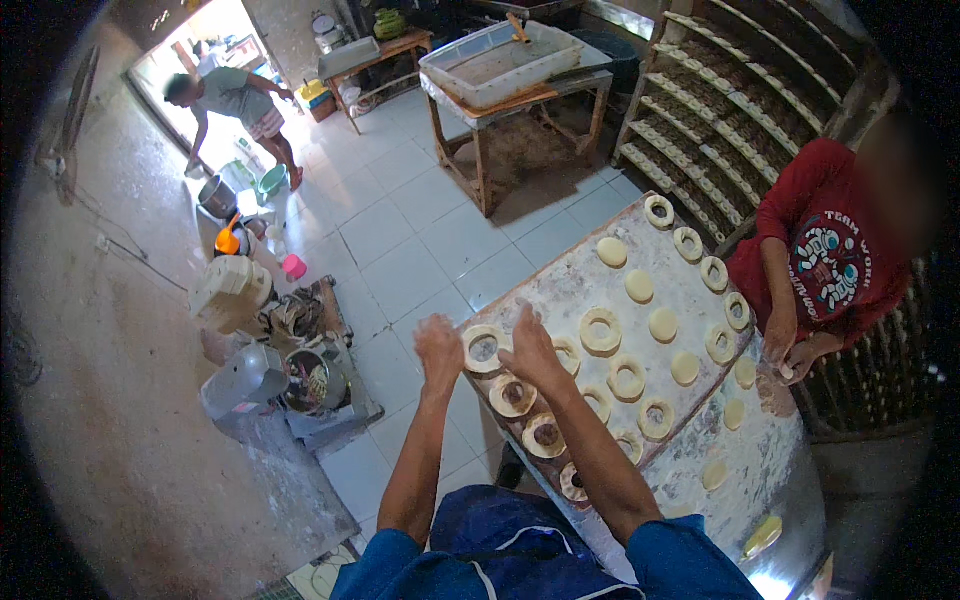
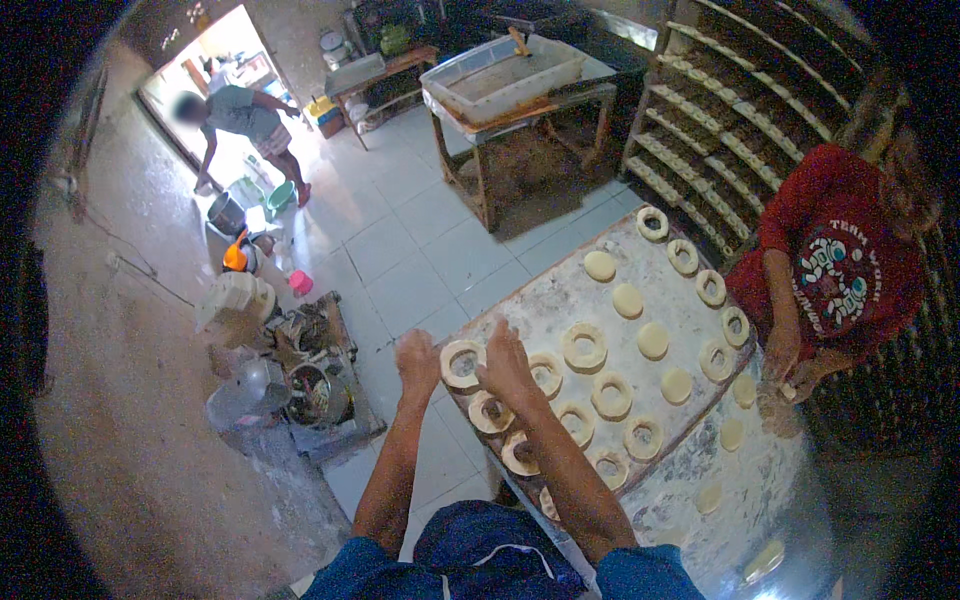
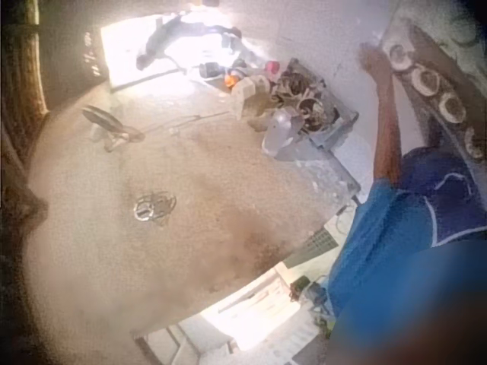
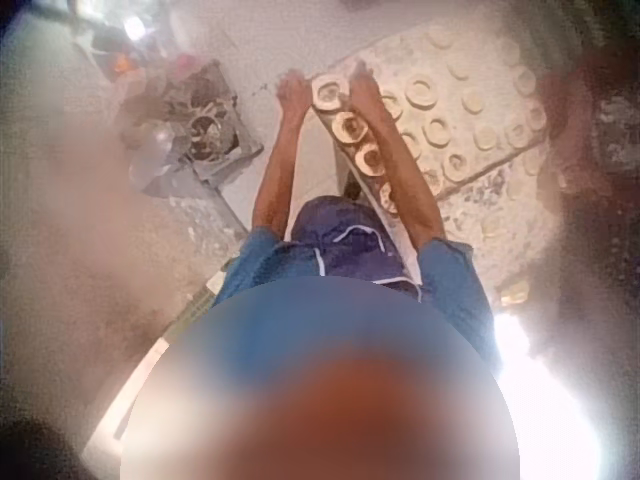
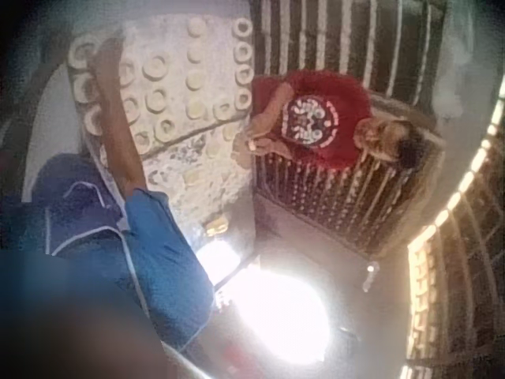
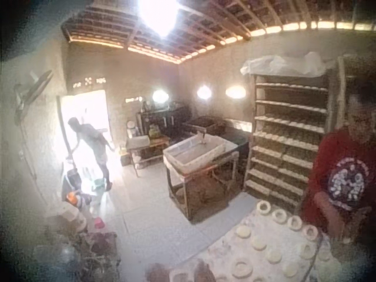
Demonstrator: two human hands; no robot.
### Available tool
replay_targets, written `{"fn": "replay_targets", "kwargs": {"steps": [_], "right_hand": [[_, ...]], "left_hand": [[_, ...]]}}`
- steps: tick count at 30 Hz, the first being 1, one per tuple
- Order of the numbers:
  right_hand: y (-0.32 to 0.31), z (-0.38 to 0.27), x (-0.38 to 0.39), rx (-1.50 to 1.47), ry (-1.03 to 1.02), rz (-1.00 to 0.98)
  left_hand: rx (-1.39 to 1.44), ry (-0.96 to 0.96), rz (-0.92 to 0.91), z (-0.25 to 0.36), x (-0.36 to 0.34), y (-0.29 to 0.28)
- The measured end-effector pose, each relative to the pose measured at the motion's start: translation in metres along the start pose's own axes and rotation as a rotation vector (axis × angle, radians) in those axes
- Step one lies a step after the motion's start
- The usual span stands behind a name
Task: The person shapes small dough balls into rings by hand, inserting a filling and placing them on a wooden board. Another person assists by arranging the shaped dough on the board and nearby racks.
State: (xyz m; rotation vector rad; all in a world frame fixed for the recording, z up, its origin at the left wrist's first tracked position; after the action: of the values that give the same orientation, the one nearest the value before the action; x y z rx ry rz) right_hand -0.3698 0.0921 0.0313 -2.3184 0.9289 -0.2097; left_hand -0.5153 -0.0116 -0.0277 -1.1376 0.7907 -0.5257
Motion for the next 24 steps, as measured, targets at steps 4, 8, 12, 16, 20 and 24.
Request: {"fn": "replay_targets", "kwargs": {"steps": [4, 8, 12, 16, 20, 24], "right_hand": [[-0.042, 0.023, 0.094, -0.227, -0.035, 0.18], [-0.105, 0.065, 0.217, -0.147, 0.335, 0.3], [-0.173, 0.109, 0.379, -0.085, 0.719, 0.634], [-0.189, 0.152, 0.503, 0.408, 1.05, 0.642], [-0.162, 0.171, 0.515, 0.449, 0.939, 0.578], [-0.157, 0.16, 0.49, 0.287, 0.808, 0.722]], "left_hand": [[0.462, 0.099, 0.01, -0.007, 0.011, 0.007], [0.416, 0.277, 0.03, -0.008, 0.008, 0.022], [0.378, 0.063, -0.239, 0.006, -0.003, 0.029], [0.572, 0.125, 0.022, 0.088, 0.038, -0.016], [1.072, 0.357, -0.271, 0.234, 0.139, -0.032], [1.014, 0.598, -0.791, 0.345, 0.266, -0.032]]}}
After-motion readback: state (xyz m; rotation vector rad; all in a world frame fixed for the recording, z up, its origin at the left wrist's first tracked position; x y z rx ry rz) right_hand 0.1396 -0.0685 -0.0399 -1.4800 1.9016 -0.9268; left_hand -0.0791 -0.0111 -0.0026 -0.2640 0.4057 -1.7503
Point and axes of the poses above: each hand's wrist, its own x-axis away from the middle knuckle, its own y-axis out of the palm, z = x × y, the point moved 3 cm from there along -x, towards the middle knuckle, and after that the axes turned 3 degrees about -x, right-handed, at the moved point
